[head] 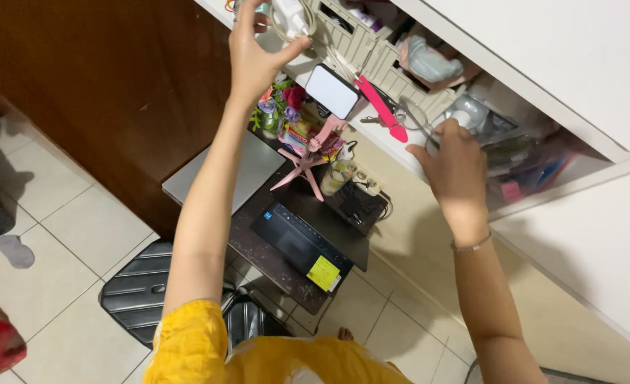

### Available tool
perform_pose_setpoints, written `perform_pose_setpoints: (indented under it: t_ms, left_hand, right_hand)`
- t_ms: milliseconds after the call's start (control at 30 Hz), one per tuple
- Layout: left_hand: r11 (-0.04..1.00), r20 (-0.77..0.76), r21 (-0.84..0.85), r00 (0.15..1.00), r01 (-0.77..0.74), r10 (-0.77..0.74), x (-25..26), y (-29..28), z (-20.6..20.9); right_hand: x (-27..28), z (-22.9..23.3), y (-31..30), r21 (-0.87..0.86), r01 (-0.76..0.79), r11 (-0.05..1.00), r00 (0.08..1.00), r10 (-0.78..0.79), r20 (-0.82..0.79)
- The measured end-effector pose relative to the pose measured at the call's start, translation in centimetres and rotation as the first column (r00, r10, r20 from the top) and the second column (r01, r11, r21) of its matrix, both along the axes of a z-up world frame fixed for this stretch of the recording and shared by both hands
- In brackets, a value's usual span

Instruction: Setting up a laptop on a workspace by arranging stools and plugging in a charger.

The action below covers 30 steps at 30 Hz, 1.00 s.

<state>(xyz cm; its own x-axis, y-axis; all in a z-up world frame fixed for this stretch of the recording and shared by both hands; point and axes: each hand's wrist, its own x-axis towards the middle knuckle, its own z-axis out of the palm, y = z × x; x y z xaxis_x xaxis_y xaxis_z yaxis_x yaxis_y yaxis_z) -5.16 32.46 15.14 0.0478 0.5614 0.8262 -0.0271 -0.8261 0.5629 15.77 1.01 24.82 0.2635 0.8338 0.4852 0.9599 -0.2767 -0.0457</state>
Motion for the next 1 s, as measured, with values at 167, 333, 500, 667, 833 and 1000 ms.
perform_pose_setpoints:
  t_ms: [167,333,500,667,833,1000]
  left_hand:
    - [0.997,0.064,-0.016,0.995,0.082,-0.081,-2.2,-2.5,0.8]
    - [0.991,0.067,-0.031,0.989,0.132,-0.13,-5.8,-8.2,2.9]
    - [0.563,0.677,-0.217,0.538,0.798,-0.501,-7.1,-16.8,3.0]
    - [0.149,0.868,-0.272,0.309,0.951,-0.389,-7.8,-26.8,-0.8]
    - [0.213,0.685,-0.451,0.489,0.867,-0.539,-7.5,-35.4,-1.1]
    - [0.491,0.393,-0.607,0.772,0.626,-0.499,-7.4,-39.3,-3.6]
  right_hand:
    - [-0.6,0.4,-0.3,0.045,-0.069,0.997,0.997,0.07,-0.021]
    - [-1.3,0.5,-1.3,0.093,-0.156,0.983,0.987,0.158,-0.012]
    - [-3.0,0.9,-2.8,0.223,-0.188,0.957,0.982,0.19,0.013]
    - [-8.3,1.9,-7.0,0.285,-0.297,0.911,0.879,0.377,-0.29]
    - [-13.6,1.9,-10.6,0.266,-0.726,0.634,0.609,0.773,-0.181]
    - [-11.6,-6.4,-12.7,0.51,-0.429,0.745,0.006,0.568,-0.823]
